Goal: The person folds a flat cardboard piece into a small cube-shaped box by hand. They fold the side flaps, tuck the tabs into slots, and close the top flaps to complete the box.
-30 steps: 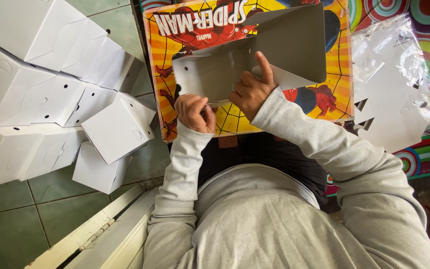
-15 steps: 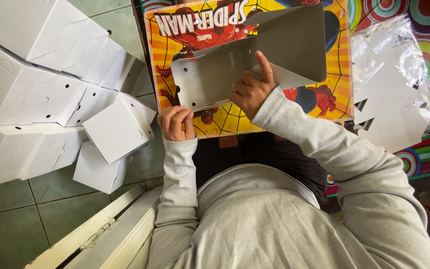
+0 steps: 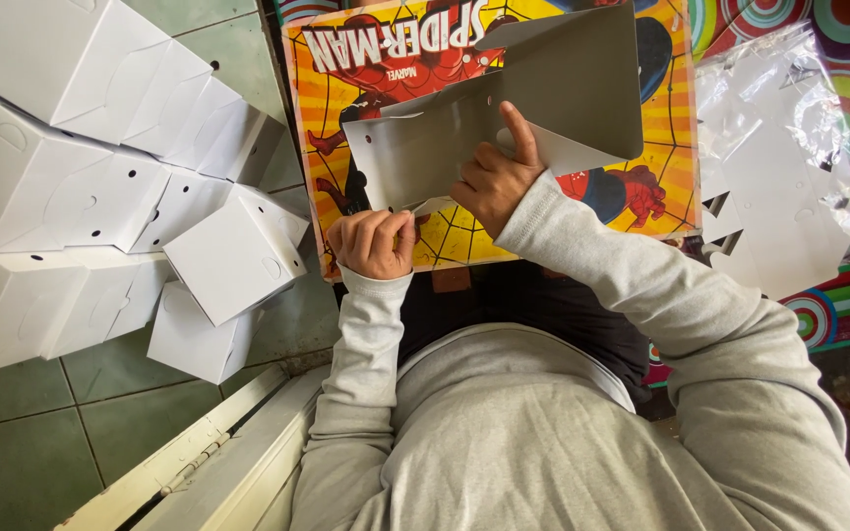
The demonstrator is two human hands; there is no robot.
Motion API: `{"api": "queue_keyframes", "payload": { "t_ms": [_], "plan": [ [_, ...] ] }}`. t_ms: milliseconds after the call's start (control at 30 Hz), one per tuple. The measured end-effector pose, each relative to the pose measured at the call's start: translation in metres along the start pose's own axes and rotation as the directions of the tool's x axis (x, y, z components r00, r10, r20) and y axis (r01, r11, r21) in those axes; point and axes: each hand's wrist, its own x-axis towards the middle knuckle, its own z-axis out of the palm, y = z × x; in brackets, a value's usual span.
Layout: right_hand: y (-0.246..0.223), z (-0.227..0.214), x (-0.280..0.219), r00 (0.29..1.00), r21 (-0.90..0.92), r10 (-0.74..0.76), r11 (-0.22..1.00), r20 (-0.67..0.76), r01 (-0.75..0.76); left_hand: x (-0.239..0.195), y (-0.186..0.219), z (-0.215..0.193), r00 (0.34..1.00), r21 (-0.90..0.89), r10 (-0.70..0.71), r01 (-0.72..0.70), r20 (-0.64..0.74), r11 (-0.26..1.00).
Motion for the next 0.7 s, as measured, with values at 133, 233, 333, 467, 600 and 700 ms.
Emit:
{"api": "queue_keyframes", "payload": {
  "t_ms": [133,233,333,467,600,700],
  "plan": [
    [0.0,-0.002,0.0,1.0,-0.003,0.005,1.0,0.003,-0.005,-0.016,-0.008,0.004,0.999,0.017,-0.048,0.049,-0.005,0.999],
    [-0.002,-0.003,0.001,1.0,0.009,0.004,1.0,-0.003,-0.004,-0.011,-0.006,0.003,0.998,0.011,-0.065,0.065,0.01,0.998],
    [-0.004,-0.006,0.004,1.0,0.015,0.01,1.0,0.001,-0.01,0.003,0.0,-0.001,0.998,0.006,-0.034,0.034,0.05,0.999],
    [-0.005,-0.007,0.005,1.0,0.003,0.01,1.0,-0.008,-0.01,0.021,0.005,0.002,0.994,-0.003,0.009,-0.009,0.105,1.0],
    [-0.005,-0.007,0.004,1.0,0.014,0.01,1.0,-0.007,-0.01,0.003,-0.005,0.022,0.993,-0.006,0.038,-0.037,0.115,0.999],
    [-0.004,-0.005,0.003,1.0,0.008,0.006,1.0,0.001,-0.006,0.003,-0.007,0.018,0.986,-0.051,0.016,-0.007,0.168,0.999]
  ]
}}
